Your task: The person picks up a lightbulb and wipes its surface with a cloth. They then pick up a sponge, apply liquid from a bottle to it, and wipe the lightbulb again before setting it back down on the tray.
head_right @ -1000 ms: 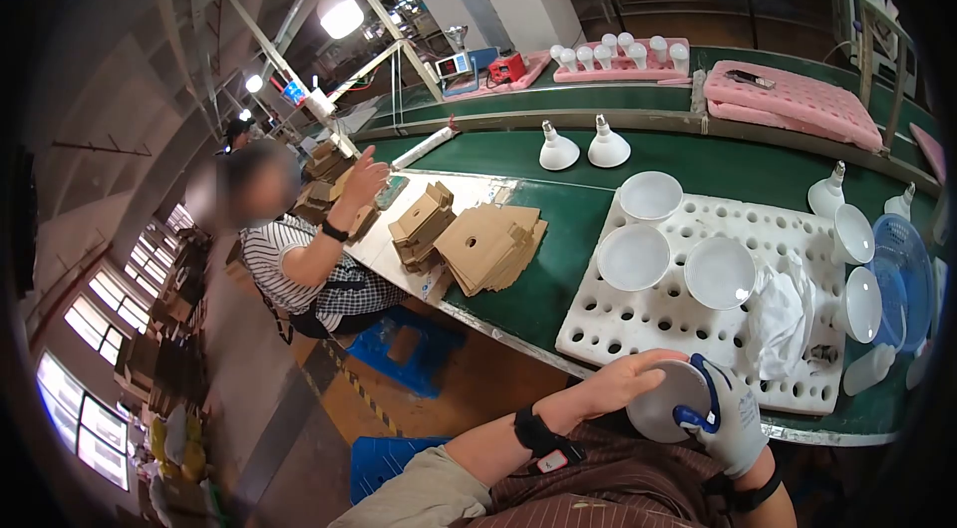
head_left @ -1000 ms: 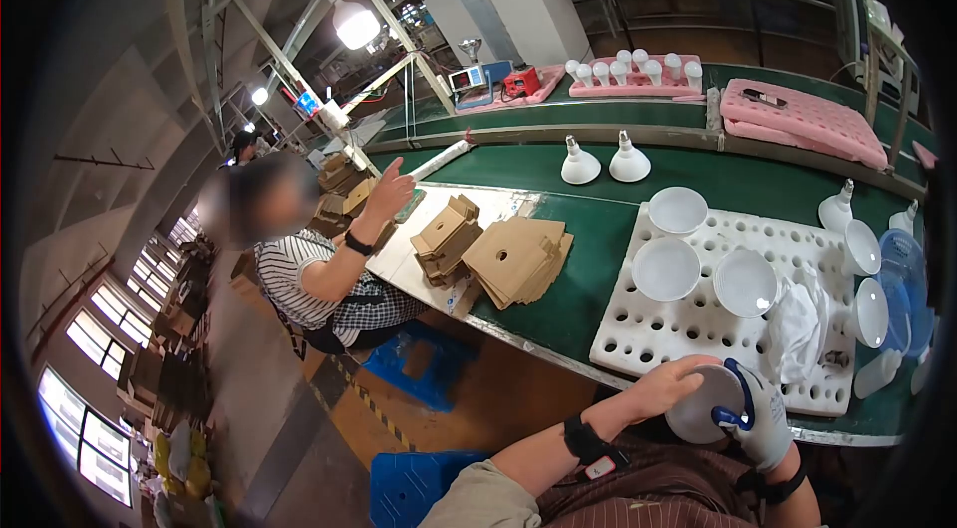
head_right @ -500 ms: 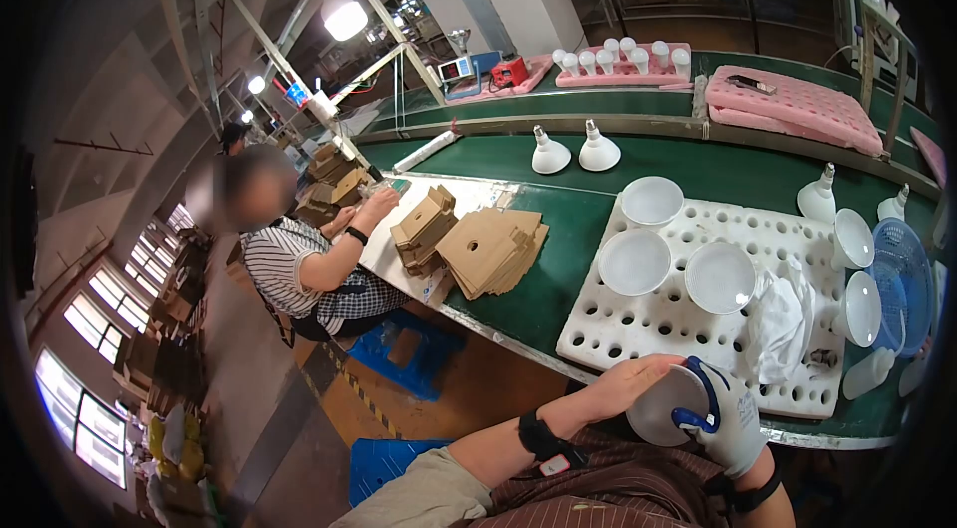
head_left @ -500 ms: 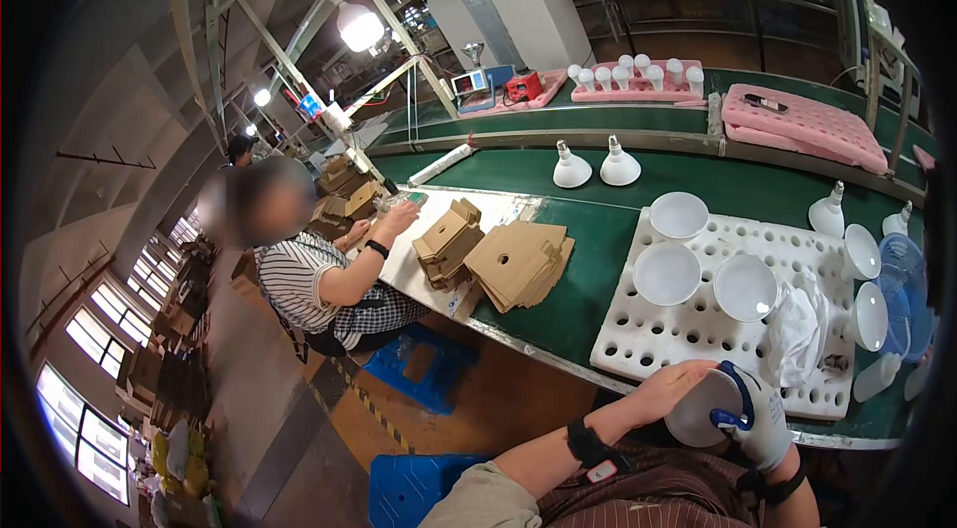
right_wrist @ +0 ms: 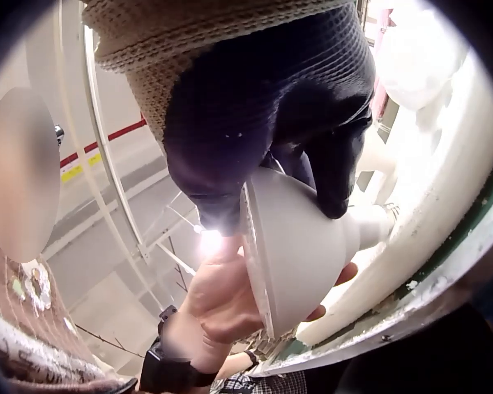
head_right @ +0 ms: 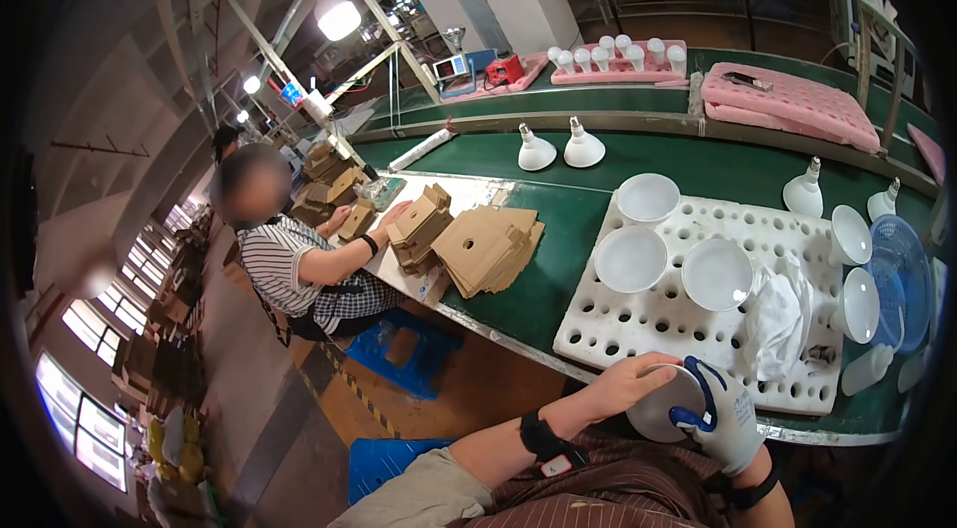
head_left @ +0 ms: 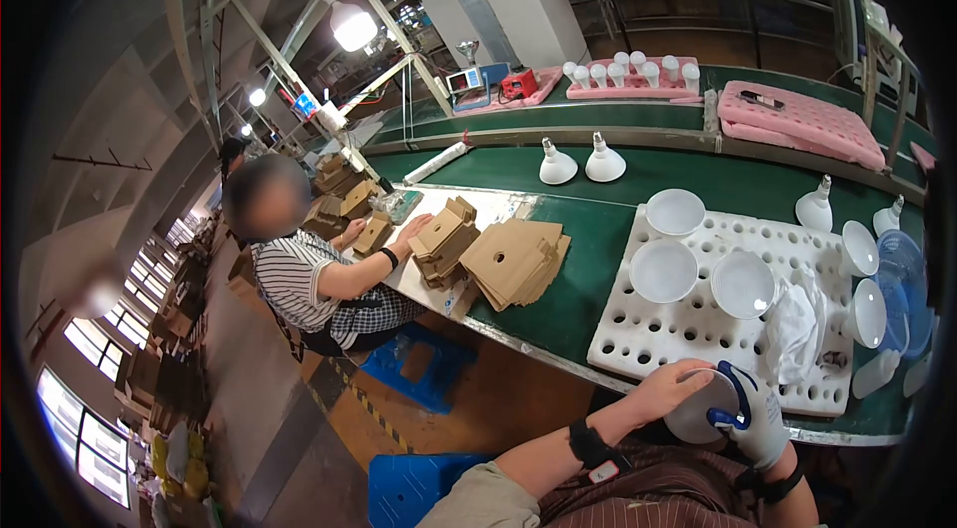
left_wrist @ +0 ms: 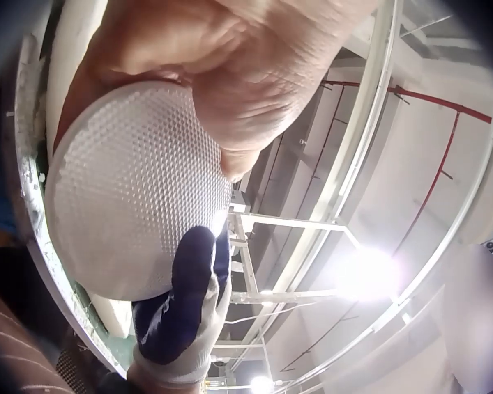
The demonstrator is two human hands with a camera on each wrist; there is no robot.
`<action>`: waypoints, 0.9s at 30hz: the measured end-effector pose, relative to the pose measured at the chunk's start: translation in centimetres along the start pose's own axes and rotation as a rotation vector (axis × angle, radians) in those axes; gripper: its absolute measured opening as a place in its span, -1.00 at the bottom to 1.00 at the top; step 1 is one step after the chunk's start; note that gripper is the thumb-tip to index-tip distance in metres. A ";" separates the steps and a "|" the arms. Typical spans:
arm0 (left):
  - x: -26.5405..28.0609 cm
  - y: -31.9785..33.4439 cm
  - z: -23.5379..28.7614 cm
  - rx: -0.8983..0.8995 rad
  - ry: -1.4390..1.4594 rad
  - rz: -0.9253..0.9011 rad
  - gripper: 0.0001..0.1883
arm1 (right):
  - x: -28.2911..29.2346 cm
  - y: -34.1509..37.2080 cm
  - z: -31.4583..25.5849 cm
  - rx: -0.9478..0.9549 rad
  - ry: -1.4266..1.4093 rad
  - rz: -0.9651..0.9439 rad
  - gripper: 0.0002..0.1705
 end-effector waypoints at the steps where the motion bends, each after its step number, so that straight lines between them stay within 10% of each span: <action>1: 0.0 -0.1 0.1 0.013 -0.074 0.024 -0.55 | 0.0 0.0 -0.1 0.000 0.000 0.000 -0.25; 12: -0.1 1.2 -0.6 -0.097 0.106 -0.208 -0.45 | 0.9 0.5 1.6 -0.121 -0.104 -0.010 -0.18; 27: -0.3 1.0 0.4 -0.015 0.381 0.000 -0.53 | 0.2 1.8 4.1 -0.211 -0.368 0.009 -0.23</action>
Point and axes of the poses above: each hand's wrist, its own y-axis away from the middle knuckle, its own x-axis out of the back of the hand, z = x × y, the point moved 7 cm from there along -y, towards the middle knuckle, and after that the axes turned 2 degrees about -y, right-handed, at the moved point
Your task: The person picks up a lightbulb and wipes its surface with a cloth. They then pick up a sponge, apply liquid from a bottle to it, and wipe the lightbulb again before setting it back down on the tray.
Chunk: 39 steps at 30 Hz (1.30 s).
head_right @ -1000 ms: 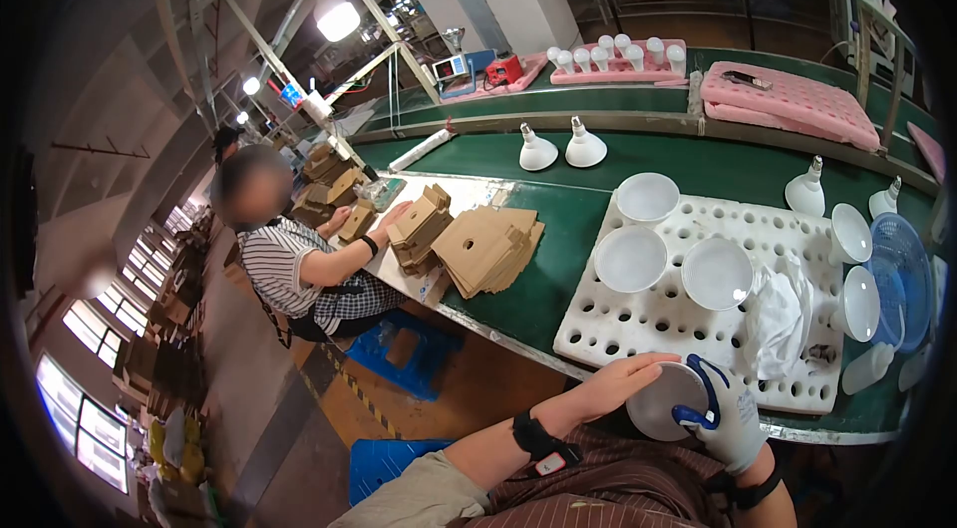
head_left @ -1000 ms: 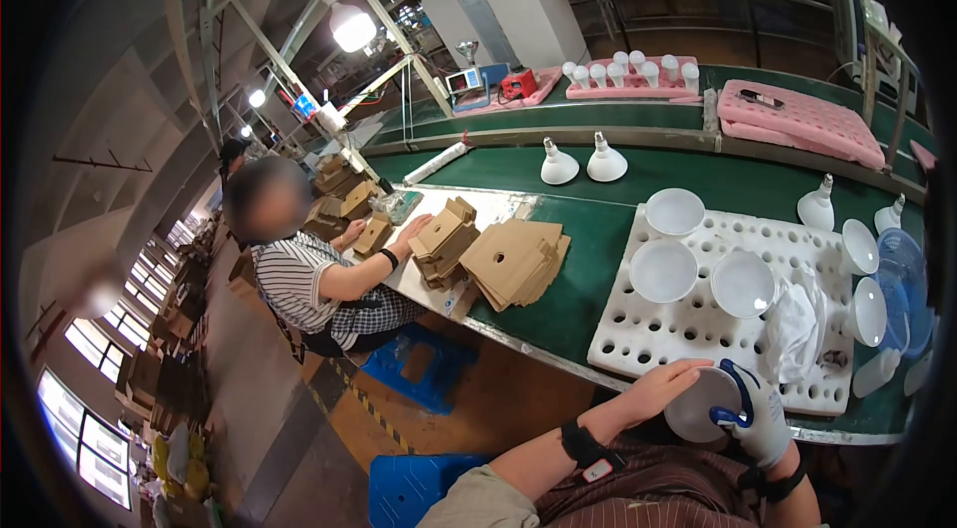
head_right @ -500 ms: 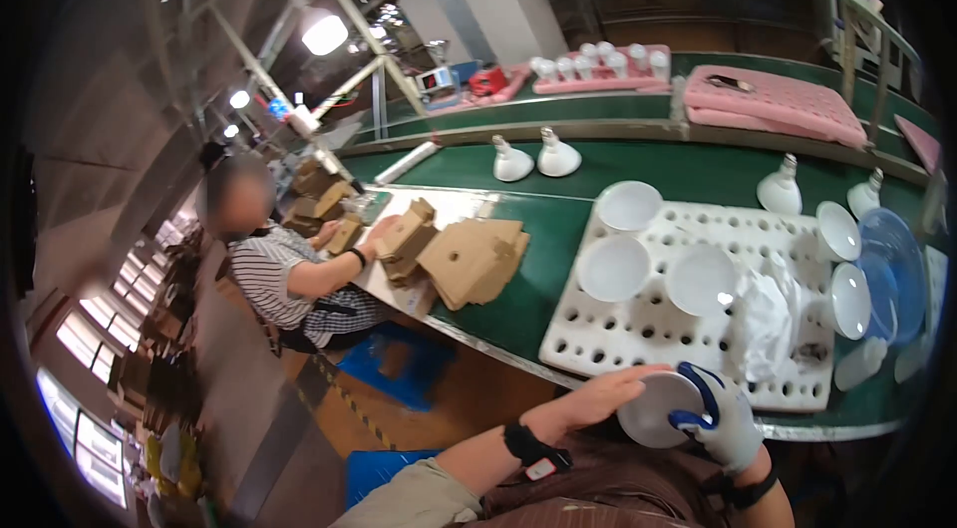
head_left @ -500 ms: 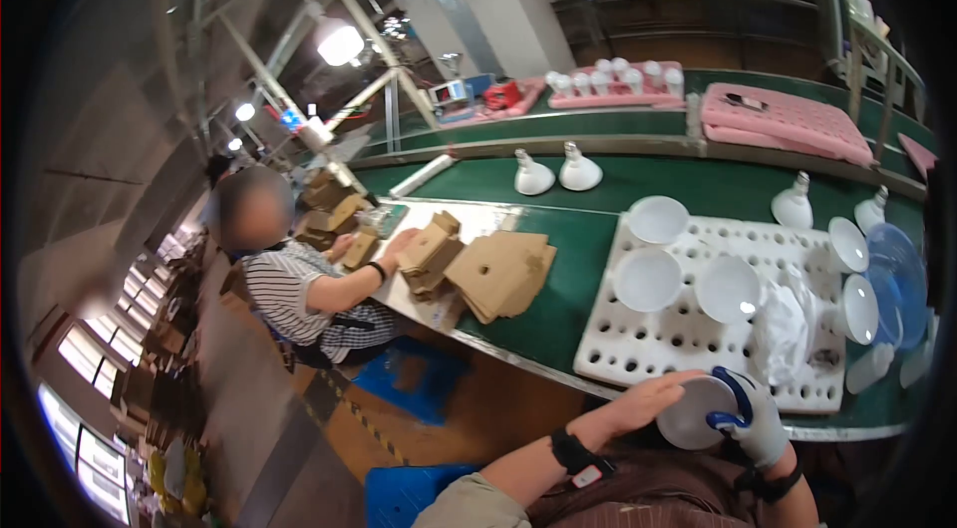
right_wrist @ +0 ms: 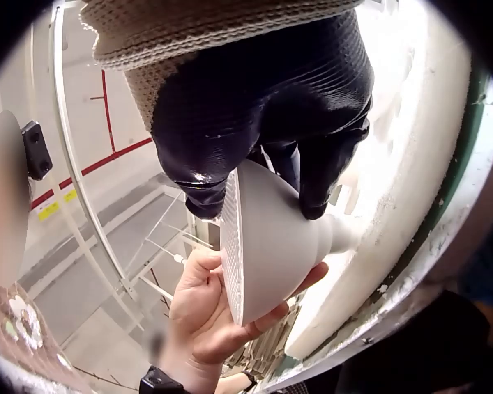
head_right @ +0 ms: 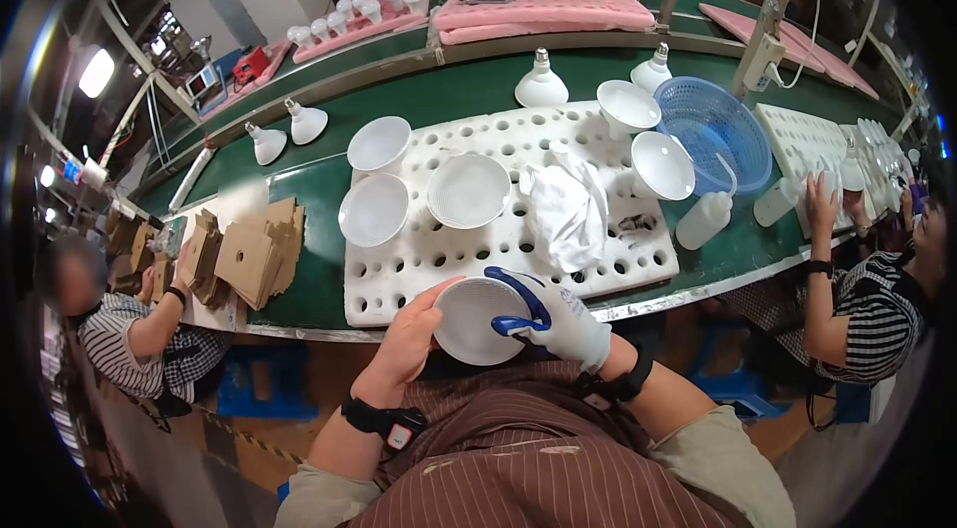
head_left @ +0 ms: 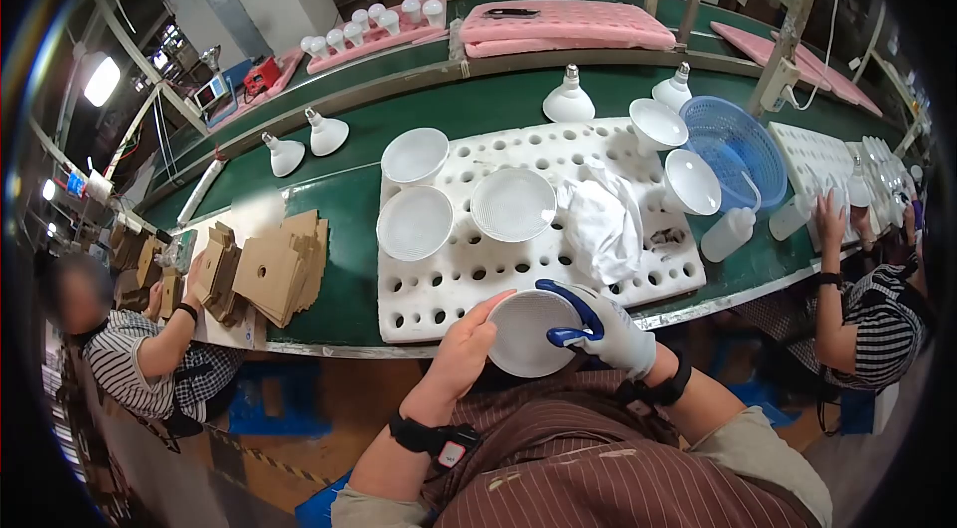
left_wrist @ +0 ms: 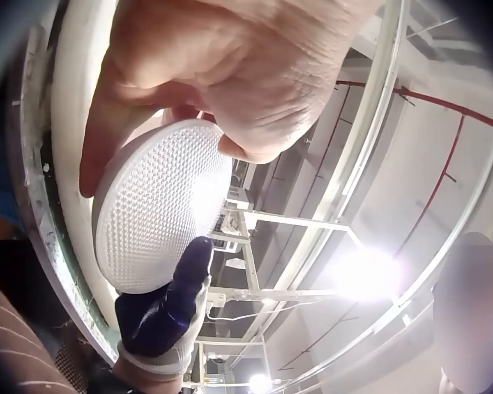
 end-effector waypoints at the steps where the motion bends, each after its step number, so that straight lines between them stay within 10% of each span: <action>1: 0.0 0.0 -0.1 0.005 0.001 -0.001 -0.53 | -0.1 0.0 0.2 -0.005 -0.007 -0.004 -0.24; 13: 0.3 -1.1 -1.1 -0.026 -0.307 0.142 -0.56 | -0.4 0.0 -0.3 0.070 0.144 -0.009 -0.24; 19: 0.0 -1.0 -0.8 0.014 0.039 0.094 -0.58 | -0.2 -0.1 -0.2 0.042 0.118 0.003 -0.23; 24: -0.7 -0.4 -4.0 0.142 0.355 -0.048 -0.21 | -0.2 0.6 -0.3 0.049 0.062 0.060 -0.26; 29: -0.3 0.0 0.4 0.021 0.155 0.018 -0.29 | 4.2 -0.7 -3.3 0.106 -0.008 0.145 -0.49; 35: 0.7 -2.2 1.3 -0.055 -0.402 0.164 -0.31 | 8.7 -4.4 3.4 -0.101 1.026 0.313 -0.37; 39: 0.0 -4.3 -0.1 -0.047 -0.773 0.199 -0.19 | 9.9 -4.5 5.1 -0.308 0.550 0.242 -0.53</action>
Point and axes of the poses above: each hand's wrist, its own y-axis away from the middle knuckle, its own x-axis out of the back of the hand, z = x × y, the point moved 7 cm from there along -y, towards the middle knuckle, and after that the axes turned 2 degrees about -y, right-handed, at the moved point
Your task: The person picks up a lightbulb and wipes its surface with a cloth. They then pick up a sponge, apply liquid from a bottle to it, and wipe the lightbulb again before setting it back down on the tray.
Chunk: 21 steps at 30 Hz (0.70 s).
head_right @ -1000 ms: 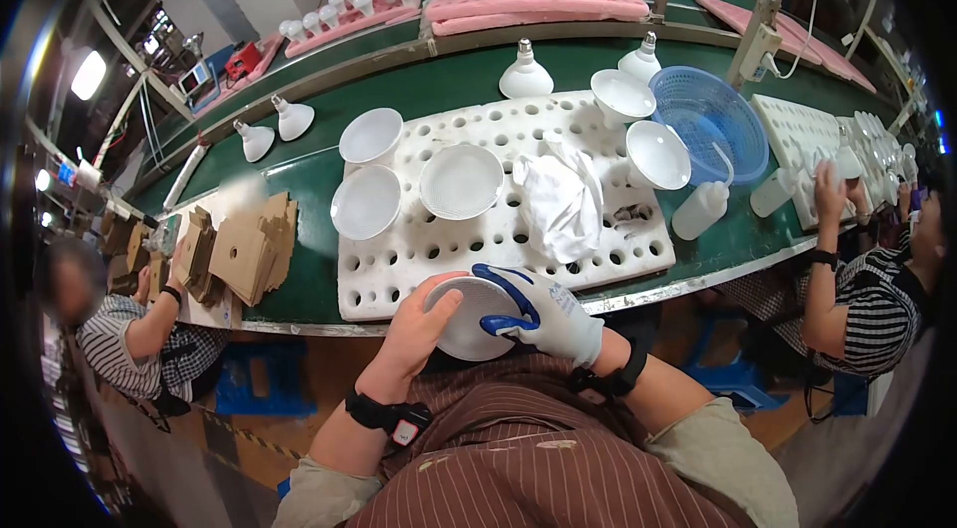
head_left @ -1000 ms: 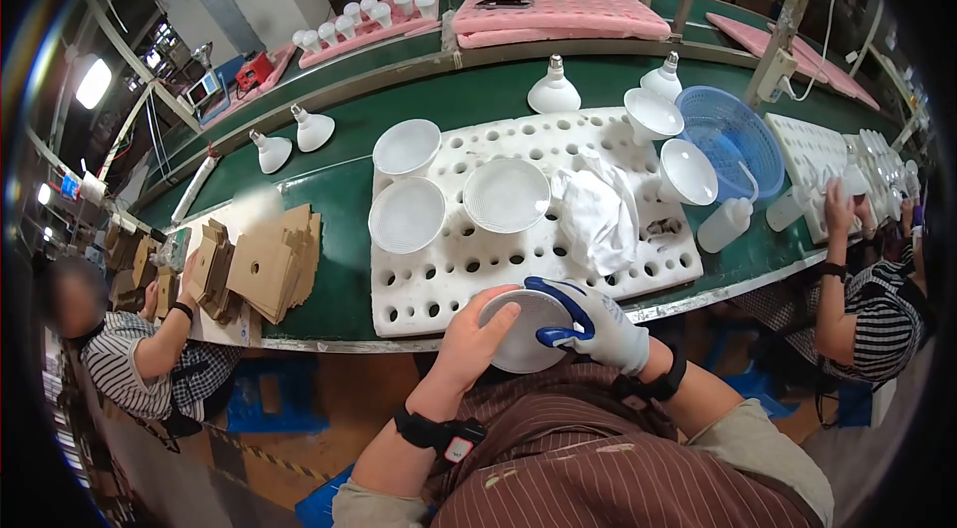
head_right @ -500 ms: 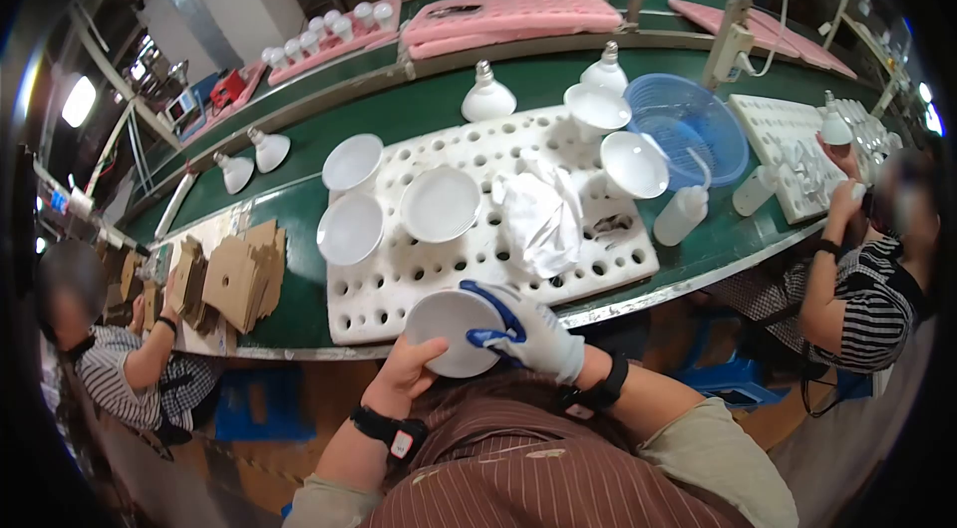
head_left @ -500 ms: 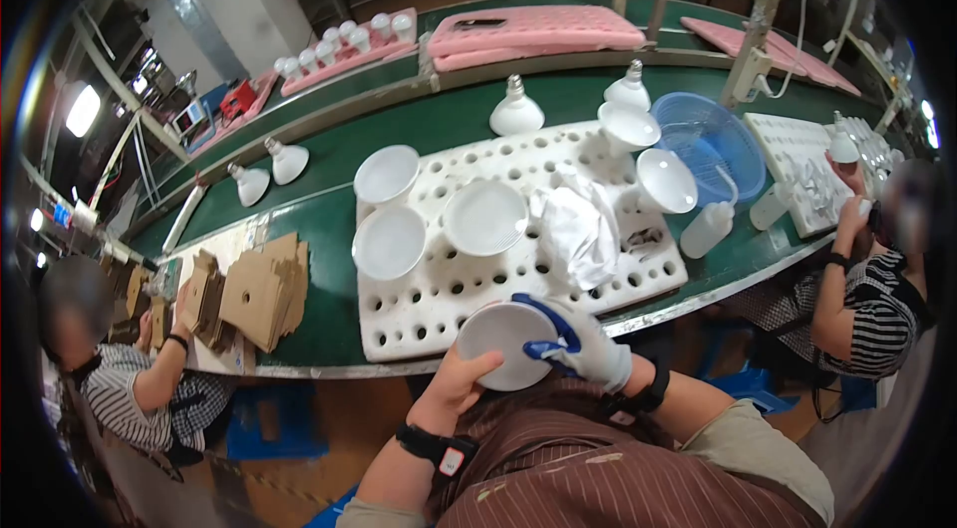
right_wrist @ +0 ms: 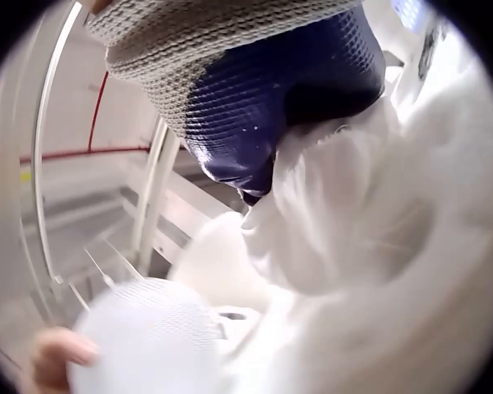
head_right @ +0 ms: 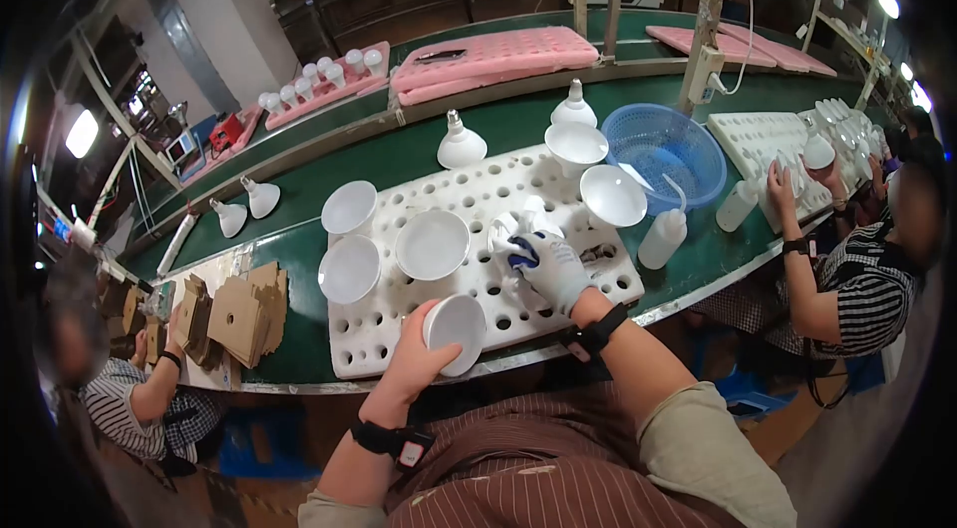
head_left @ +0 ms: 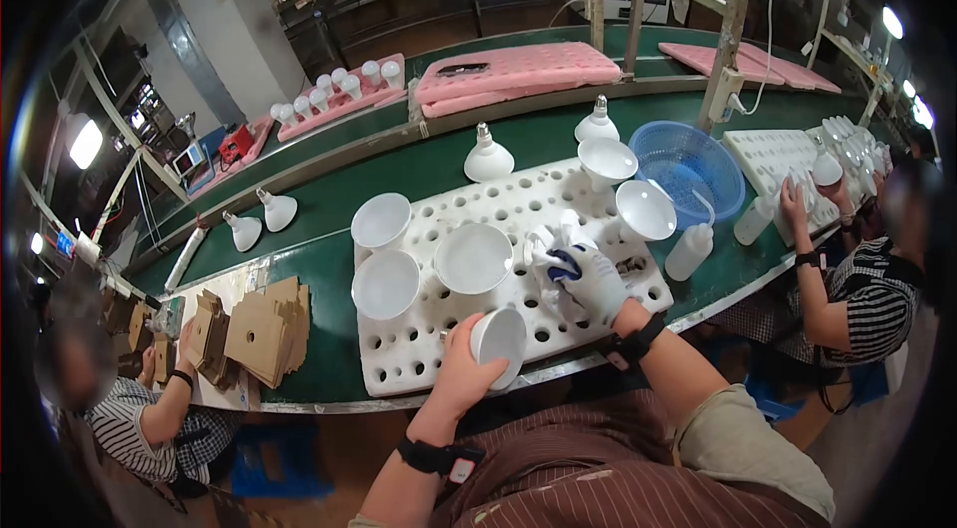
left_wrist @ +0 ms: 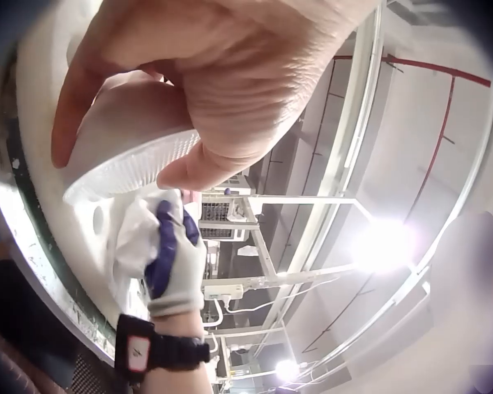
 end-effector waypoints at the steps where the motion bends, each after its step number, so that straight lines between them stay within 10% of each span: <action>1: -0.1 -0.3 0.2 0.038 0.030 -0.022 -0.17 | 0.2 0.9 -0.4 -0.137 -0.308 -0.038 -0.56; 6: -2.8 -2.7 -1.9 -0.208 0.126 -0.202 -0.06 | -1.8 6.8 -10.3 0.653 -0.050 0.135 -0.41; 10: -2.1 -1.9 2.9 -0.243 0.233 -0.257 -0.25 | -4.4 4.4 -8.3 0.475 -0.195 0.139 -0.44; 18: -1.2 -0.7 2.2 -0.114 -0.007 -0.196 0.02 | -5.3 1.0 -3.2 0.054 -0.543 0.216 -0.66; 21: -1.7 -0.7 1.1 -0.114 0.121 -0.267 -0.03 | -3.8 5.1 -9.1 0.350 -0.231 0.369 -0.60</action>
Point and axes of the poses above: each hand's wrist, its own y-axis away from the middle knuckle, its own x-axis out of the back of the hand, z = x × y, the point moved 7 cm from there along -y, towards the middle knuckle, and after that the axes turned 2 degrees about -y, right-handed, at the moved point
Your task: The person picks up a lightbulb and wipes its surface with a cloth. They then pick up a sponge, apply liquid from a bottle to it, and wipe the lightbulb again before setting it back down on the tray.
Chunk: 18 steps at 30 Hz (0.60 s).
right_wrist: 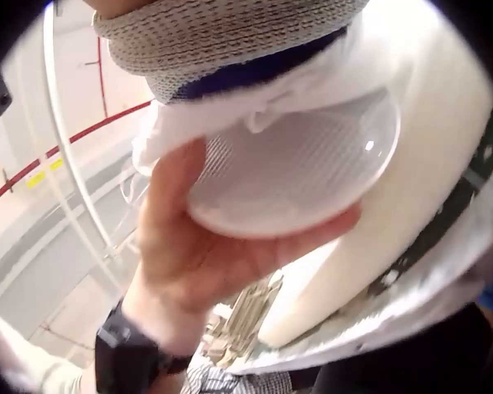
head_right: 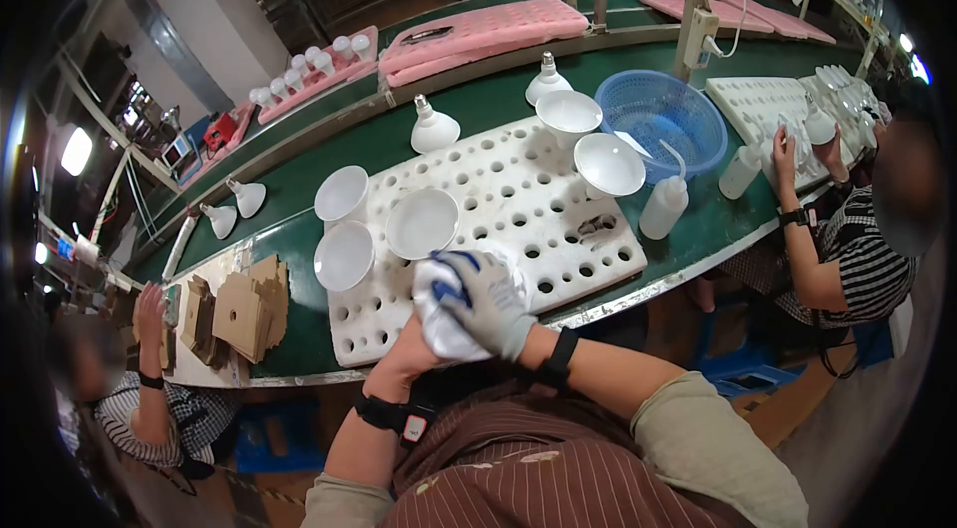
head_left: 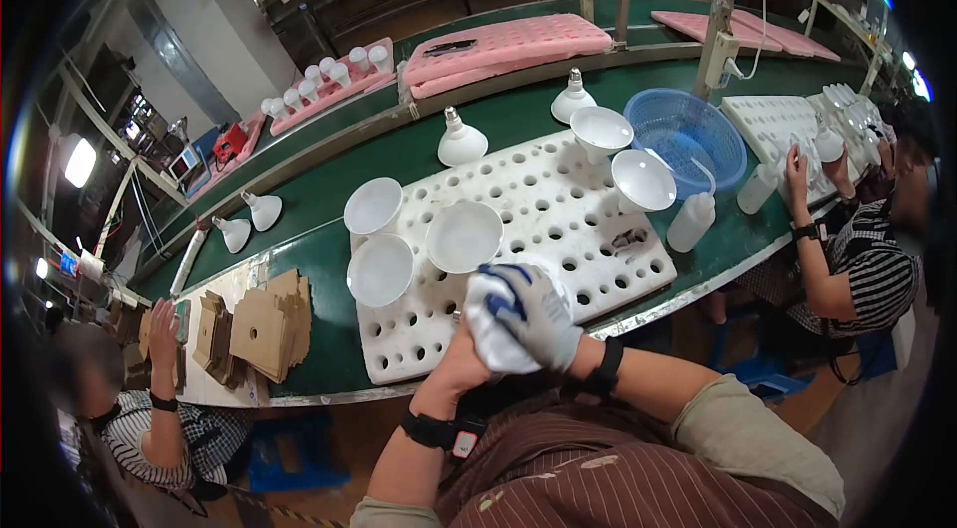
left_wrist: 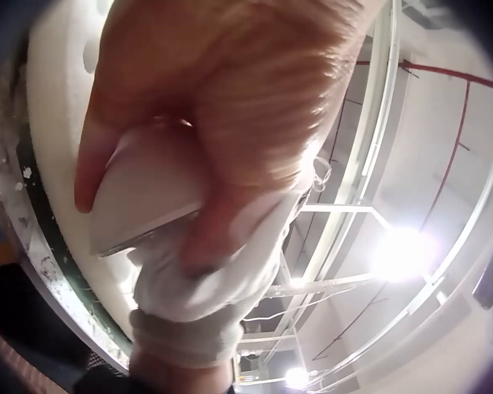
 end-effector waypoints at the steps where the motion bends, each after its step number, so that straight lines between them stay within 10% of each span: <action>1: -0.6 0.1 0.1 -0.014 0.153 -0.081 -0.05 | 0.3 0.3 -2.2 0.181 0.066 0.007 -0.58; 11: 1.3 2.9 1.1 0.080 0.525 -0.058 0.00 | 3.2 -1.6 7.3 -0.378 -0.293 0.035 -0.50; 15: -0.1 3.7 -1.5 0.257 0.488 -0.001 -0.16 | 1.5 0.5 -4.3 0.281 0.188 -0.264 -0.31; 18: -0.8 3.4 0.3 0.134 0.490 -0.056 -0.18 | 1.5 -0.2 -4.2 0.174 0.172 -0.237 -0.42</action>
Point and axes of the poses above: each hand's wrist, its own y-axis away from the middle knuckle, its own x-axis out of the back of the hand, z = x × y, the point moved 7 cm from there along -y, towards the middle knuckle, and after that the axes turned 2 degrees about -y, right-handed, at the moved point
